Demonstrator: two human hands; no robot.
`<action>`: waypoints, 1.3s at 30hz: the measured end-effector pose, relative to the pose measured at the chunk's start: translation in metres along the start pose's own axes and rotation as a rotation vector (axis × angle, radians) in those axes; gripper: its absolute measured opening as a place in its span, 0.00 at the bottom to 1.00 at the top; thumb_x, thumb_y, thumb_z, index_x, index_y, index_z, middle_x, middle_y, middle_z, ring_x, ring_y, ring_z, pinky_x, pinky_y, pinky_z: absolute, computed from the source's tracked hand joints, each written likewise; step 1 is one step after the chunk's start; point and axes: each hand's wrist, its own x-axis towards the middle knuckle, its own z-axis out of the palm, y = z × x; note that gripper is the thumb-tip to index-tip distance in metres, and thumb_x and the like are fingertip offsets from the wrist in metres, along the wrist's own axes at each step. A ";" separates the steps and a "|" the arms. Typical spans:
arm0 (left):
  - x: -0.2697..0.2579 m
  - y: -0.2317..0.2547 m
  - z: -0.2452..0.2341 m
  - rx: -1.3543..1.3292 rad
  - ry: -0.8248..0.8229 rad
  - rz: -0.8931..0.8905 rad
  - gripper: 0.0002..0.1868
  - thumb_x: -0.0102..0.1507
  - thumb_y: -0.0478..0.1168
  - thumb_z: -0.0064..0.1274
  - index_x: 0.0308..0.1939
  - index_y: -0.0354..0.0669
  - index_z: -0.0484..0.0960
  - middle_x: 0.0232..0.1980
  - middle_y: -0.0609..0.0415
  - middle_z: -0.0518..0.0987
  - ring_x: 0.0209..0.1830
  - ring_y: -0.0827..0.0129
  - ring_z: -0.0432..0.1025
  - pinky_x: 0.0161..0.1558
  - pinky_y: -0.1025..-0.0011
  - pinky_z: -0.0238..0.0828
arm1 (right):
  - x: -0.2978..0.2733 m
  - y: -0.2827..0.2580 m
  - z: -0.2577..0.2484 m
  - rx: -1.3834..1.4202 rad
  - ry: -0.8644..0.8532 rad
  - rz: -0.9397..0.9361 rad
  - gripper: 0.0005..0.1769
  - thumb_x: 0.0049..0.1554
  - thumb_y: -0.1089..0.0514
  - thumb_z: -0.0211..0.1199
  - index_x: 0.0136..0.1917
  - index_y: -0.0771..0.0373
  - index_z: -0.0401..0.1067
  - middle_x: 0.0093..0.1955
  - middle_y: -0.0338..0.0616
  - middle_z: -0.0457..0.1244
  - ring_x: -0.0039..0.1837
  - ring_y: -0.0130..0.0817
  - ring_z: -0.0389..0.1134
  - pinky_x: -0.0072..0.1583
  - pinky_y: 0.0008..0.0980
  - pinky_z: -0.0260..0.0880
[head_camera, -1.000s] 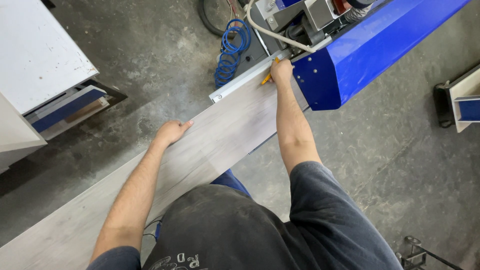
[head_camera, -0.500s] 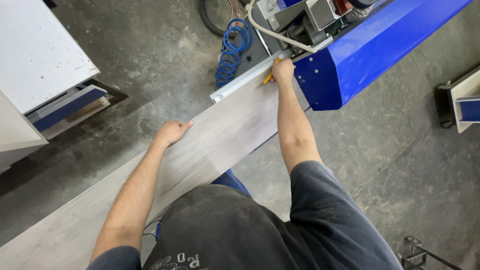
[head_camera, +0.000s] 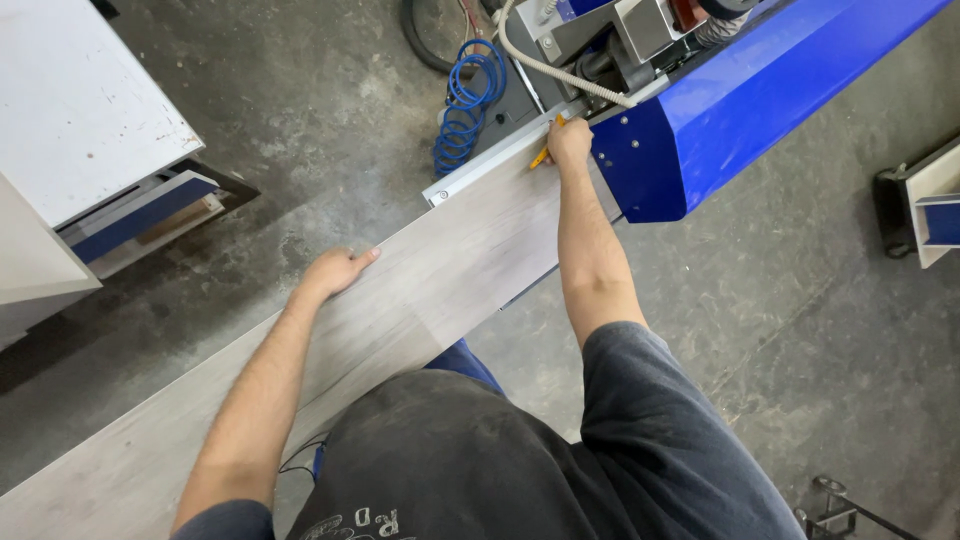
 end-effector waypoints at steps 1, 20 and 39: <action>-0.009 0.002 -0.003 0.000 0.000 0.000 0.50 0.68 0.76 0.29 0.62 0.30 0.80 0.63 0.32 0.78 0.69 0.44 0.69 0.67 0.52 0.66 | -0.001 -0.001 0.000 0.000 0.000 0.000 0.19 0.51 0.45 0.70 0.47 0.62 0.79 0.43 0.55 0.72 0.53 0.54 0.75 0.53 0.47 0.78; -0.062 -0.014 0.000 0.129 0.066 -0.097 0.50 0.69 0.76 0.20 0.58 0.37 0.84 0.58 0.35 0.82 0.65 0.46 0.73 0.64 0.51 0.69 | -0.002 -0.002 0.004 -0.016 0.003 -0.024 0.21 0.54 0.44 0.68 0.47 0.64 0.77 0.45 0.58 0.71 0.55 0.56 0.74 0.54 0.46 0.78; -0.077 -0.053 0.009 0.171 0.105 -0.207 0.51 0.69 0.76 0.15 0.57 0.42 0.86 0.59 0.37 0.84 0.65 0.45 0.74 0.64 0.48 0.69 | -0.029 -0.018 -0.009 -0.015 -0.063 -0.022 0.21 0.55 0.45 0.64 0.49 0.66 0.78 0.47 0.61 0.71 0.58 0.55 0.73 0.58 0.48 0.76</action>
